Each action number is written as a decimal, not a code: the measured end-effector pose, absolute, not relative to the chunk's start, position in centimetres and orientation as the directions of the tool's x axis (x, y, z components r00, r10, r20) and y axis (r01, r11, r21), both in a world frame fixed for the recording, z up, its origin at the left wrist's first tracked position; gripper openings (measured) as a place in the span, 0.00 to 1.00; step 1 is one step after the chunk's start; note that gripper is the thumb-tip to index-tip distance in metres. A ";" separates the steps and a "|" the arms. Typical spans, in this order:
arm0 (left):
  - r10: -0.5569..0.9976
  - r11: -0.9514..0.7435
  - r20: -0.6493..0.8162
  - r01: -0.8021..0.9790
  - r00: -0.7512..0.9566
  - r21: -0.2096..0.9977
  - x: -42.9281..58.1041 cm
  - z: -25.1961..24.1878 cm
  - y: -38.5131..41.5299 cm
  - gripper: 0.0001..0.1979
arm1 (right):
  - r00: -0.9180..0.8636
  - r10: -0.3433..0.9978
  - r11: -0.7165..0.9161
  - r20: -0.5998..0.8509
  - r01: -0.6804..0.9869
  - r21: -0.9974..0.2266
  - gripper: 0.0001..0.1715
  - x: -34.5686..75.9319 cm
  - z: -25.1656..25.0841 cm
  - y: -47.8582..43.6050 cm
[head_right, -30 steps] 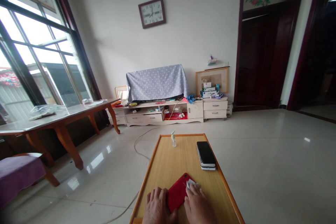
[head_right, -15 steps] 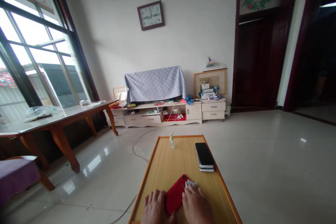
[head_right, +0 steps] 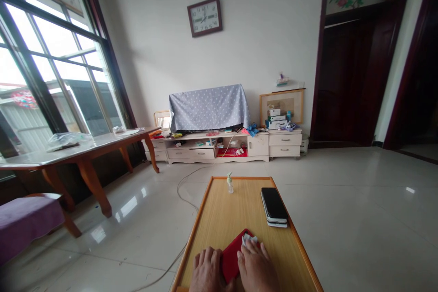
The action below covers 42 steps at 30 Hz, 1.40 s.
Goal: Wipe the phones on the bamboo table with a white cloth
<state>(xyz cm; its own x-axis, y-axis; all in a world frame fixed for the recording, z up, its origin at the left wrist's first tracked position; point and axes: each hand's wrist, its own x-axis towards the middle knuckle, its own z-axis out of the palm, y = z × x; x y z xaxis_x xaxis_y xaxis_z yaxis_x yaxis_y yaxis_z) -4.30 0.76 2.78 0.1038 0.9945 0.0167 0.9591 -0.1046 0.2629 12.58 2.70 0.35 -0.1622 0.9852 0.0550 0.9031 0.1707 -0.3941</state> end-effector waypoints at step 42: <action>0.988 -0.135 0.122 0.928 0.098 0.346 -4.4 1.8 0.7 0.22 | -0.137 0.990 0.136 0.029 0.892 -0.430 0.30 12.8 0.0 2.6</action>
